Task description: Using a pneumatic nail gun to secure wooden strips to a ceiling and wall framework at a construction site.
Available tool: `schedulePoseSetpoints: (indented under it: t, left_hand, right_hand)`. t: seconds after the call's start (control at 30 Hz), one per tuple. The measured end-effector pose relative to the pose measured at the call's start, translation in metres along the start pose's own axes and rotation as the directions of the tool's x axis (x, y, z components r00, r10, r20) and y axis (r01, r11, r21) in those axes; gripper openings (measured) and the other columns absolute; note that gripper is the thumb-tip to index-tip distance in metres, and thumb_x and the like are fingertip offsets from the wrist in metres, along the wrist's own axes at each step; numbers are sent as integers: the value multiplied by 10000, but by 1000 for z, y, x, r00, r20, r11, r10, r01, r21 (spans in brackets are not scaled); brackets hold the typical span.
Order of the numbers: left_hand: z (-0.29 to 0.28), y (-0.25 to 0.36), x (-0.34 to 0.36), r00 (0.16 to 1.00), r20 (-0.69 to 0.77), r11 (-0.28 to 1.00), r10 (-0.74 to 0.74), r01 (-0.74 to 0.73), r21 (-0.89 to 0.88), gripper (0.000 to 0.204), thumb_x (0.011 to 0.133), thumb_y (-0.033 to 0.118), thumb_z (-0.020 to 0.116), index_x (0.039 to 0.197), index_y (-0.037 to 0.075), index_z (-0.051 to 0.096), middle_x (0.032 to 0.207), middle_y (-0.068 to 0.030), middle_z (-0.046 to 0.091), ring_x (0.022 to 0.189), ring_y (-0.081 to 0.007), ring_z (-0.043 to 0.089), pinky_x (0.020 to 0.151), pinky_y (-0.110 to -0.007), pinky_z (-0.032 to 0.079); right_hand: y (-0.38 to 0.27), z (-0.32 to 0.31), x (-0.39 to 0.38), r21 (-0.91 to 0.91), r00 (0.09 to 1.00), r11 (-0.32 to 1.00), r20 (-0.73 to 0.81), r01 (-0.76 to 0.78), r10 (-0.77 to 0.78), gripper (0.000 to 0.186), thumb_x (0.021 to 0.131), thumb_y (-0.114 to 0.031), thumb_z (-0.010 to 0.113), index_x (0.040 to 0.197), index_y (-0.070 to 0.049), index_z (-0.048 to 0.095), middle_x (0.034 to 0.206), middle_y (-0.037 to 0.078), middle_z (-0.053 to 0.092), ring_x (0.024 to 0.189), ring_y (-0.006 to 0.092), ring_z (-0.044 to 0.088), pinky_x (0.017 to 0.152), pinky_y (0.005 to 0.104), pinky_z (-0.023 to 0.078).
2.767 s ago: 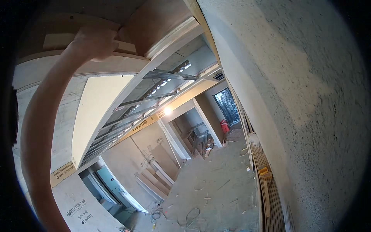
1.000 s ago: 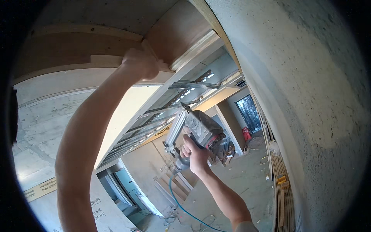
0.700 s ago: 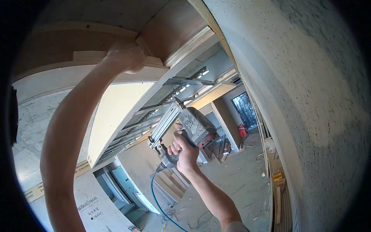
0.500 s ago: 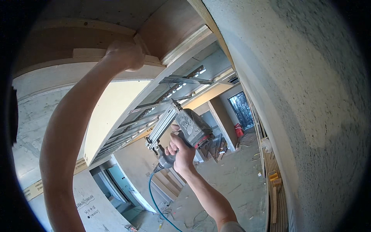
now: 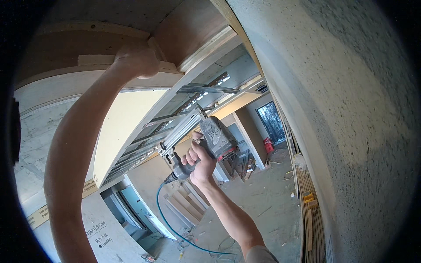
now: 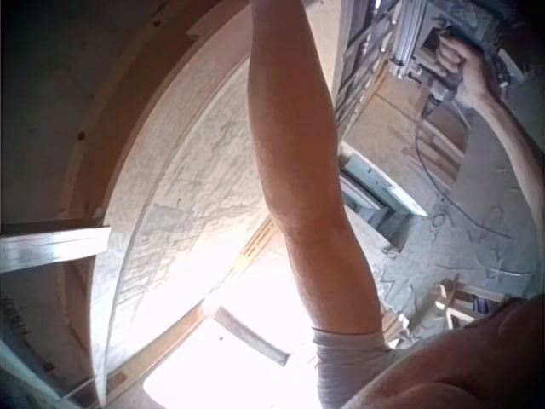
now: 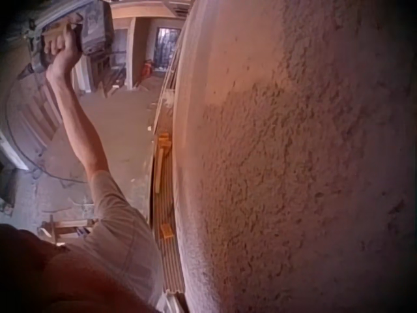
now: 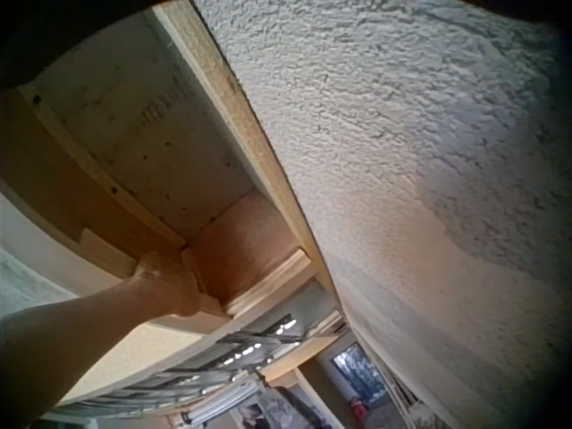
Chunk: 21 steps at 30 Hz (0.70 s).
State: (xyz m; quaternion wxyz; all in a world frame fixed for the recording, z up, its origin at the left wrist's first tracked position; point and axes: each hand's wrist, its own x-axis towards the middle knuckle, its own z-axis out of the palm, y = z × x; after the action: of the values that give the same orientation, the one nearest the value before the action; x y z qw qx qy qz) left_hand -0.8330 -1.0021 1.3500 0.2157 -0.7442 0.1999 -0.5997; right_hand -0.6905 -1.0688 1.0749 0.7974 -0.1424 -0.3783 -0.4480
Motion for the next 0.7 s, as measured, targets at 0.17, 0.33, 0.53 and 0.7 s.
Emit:
schedulePoseSetpoints:
  t: [0.17, 0.33, 0.53, 0.7]
  left_hand:
    - [-2, -3, -4, 999, 28, 999, 32, -33, 31, 411, 940, 225, 490, 1304, 111, 642, 1390, -89, 567, 1260, -250, 579, 966, -416, 519]
    - [-3, -4, -3, 999, 45, 1000, 22, -22, 10, 418, 927, 219, 490, 1298, 104, 646, 1407, -104, 541, 1268, -259, 570, 963, -414, 519]
    - [-6, 2, -19, 992, 50, 985, 115, -120, 126, 429, 911, 215, 503, 1296, 92, 645, 1408, -134, 524, 1274, -265, 562, 975, -407, 511]
    - [0, -1, -14, 999, 7, 997, 37, -37, 67, 440, 920, 251, 496, 1304, 90, 639, 1393, -141, 534, 1267, -258, 567, 977, -402, 509]
  right_hand:
    - [7, 13, 14, 102, 998, 995, 70, -14, 7, 266, 949, -191, 532, 1209, -139, 557, 615, -77, 300, 506, 74, 307, 562, 313, 373]
    - [24, 24, 33, 218, 986, 974, 165, -59, 22, 261, 959, -217, 506, 1206, -162, 567, 615, -90, 279, 507, 71, 289, 565, 310, 358]
    - [25, 52, 52, 261, 984, 964, 178, -57, 10, 249, 973, -208, 492, 1200, -169, 586, 619, -88, 284, 510, 72, 290, 576, 310, 359]
    - [27, 78, 52, 265, 990, 963, 139, -51, 14, 241, 983, -205, 480, 1191, -169, 597, 620, -81, 289, 508, 80, 286, 580, 313, 358]
